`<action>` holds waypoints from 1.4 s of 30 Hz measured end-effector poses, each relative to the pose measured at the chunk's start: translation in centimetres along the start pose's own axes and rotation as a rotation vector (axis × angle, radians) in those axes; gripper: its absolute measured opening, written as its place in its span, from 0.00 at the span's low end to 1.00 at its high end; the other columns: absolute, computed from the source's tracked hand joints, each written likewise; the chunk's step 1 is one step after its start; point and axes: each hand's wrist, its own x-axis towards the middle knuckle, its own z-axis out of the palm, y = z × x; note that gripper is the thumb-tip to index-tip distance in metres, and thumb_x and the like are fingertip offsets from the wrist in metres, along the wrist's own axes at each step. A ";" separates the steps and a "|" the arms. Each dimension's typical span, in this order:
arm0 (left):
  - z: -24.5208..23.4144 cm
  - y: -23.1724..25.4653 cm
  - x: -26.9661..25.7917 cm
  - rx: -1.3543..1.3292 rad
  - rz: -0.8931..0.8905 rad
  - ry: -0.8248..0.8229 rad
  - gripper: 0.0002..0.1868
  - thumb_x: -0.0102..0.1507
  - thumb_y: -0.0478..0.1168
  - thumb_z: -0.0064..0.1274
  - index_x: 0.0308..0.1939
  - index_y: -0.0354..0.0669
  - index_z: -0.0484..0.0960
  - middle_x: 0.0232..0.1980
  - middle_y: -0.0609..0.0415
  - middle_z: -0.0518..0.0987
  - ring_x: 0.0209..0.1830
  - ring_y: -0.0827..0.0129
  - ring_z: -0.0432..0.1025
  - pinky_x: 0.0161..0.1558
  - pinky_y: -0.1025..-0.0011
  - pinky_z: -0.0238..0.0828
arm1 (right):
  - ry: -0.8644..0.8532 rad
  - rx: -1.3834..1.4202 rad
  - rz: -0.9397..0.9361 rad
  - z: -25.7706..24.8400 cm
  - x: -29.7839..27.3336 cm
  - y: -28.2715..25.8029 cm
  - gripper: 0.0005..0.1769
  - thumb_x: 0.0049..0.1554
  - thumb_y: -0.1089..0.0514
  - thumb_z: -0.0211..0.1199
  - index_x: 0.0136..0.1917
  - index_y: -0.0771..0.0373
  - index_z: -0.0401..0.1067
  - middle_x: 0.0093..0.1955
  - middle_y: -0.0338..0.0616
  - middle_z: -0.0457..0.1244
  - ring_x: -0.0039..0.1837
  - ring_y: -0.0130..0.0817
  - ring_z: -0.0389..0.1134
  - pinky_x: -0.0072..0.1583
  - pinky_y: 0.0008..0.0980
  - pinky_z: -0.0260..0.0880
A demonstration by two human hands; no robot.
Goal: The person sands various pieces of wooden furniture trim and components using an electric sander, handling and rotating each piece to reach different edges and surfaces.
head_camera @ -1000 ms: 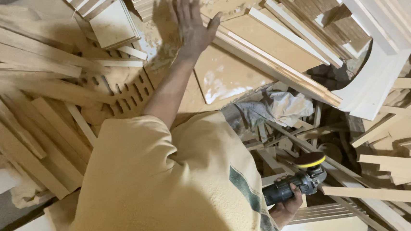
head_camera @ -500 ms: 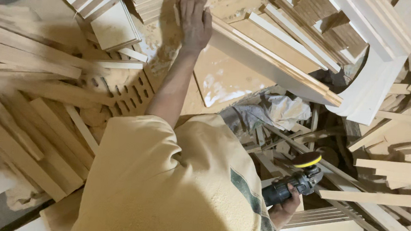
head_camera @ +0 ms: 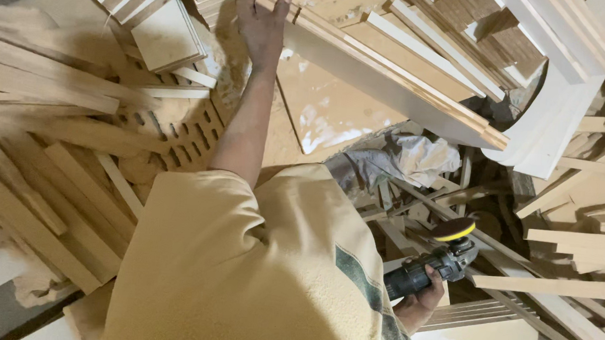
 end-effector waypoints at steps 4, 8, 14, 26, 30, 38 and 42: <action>0.2 -0.2 0.3 0.051 0.093 -0.011 0.36 0.62 0.52 0.80 0.61 0.36 0.74 0.56 0.43 0.83 0.56 0.58 0.76 0.58 0.62 0.83 | 0.133 -0.045 0.050 1.1 -0.8 0.1 0.29 0.52 0.47 0.71 0.65 0.54 0.73 0.47 0.40 0.73 0.47 0.35 0.74 0.53 0.34 0.75; 0.4 -2.0 1.2 0.147 0.085 0.032 0.41 0.59 0.58 0.81 0.59 0.38 0.72 0.60 0.42 0.83 0.61 0.57 0.78 0.63 0.61 0.81 | 0.092 -0.040 0.030 0.2 0.3 0.8 0.30 0.50 0.48 0.71 0.65 0.54 0.74 0.48 0.36 0.73 0.46 0.33 0.73 0.50 0.34 0.76; -0.6 0.1 0.9 0.477 0.142 0.086 0.41 0.58 0.68 0.77 0.59 0.41 0.81 0.45 0.48 0.92 0.39 0.63 0.85 0.38 0.70 0.87 | 0.173 -0.035 0.068 1.0 -0.8 0.5 0.28 0.51 0.46 0.71 0.64 0.53 0.74 0.48 0.38 0.73 0.47 0.36 0.74 0.54 0.36 0.77; -1.5 10.4 -1.1 0.663 -0.179 -0.067 0.35 0.61 0.70 0.70 0.55 0.50 0.76 0.52 0.56 0.85 0.47 0.67 0.84 0.39 0.64 0.95 | -0.129 0.141 0.136 -6.1 6.0 4.7 0.22 0.53 0.53 0.70 0.59 0.63 0.75 0.46 0.49 0.75 0.46 0.43 0.78 0.48 0.40 0.81; -2.4 3.8 1.5 0.517 -0.029 -0.109 0.32 0.65 0.63 0.76 0.54 0.45 0.79 0.38 0.62 0.70 0.36 0.70 0.67 0.38 0.65 0.79 | -0.224 0.213 0.004 -6.2 6.0 5.7 0.22 0.56 0.60 0.68 0.62 0.72 0.72 0.48 0.61 0.73 0.47 0.54 0.77 0.51 0.46 0.83; -3.3 1.1 3.5 0.431 0.007 -0.095 0.46 0.71 0.62 0.79 0.76 0.32 0.74 0.85 0.31 0.66 0.88 0.37 0.57 0.86 0.44 0.60 | -0.159 0.133 -0.043 -4.9 4.8 5.5 0.21 0.52 0.61 0.72 0.58 0.70 0.75 0.47 0.59 0.73 0.44 0.50 0.76 0.46 0.44 0.82; -3.4 1.7 3.2 0.398 -0.006 -0.088 0.34 0.69 0.62 0.77 0.59 0.45 0.75 0.80 0.36 0.73 0.85 0.38 0.63 0.80 0.41 0.66 | -0.087 0.132 -0.017 -5.6 5.2 6.4 0.22 0.51 0.61 0.72 0.57 0.72 0.77 0.46 0.58 0.74 0.42 0.49 0.76 0.44 0.47 0.82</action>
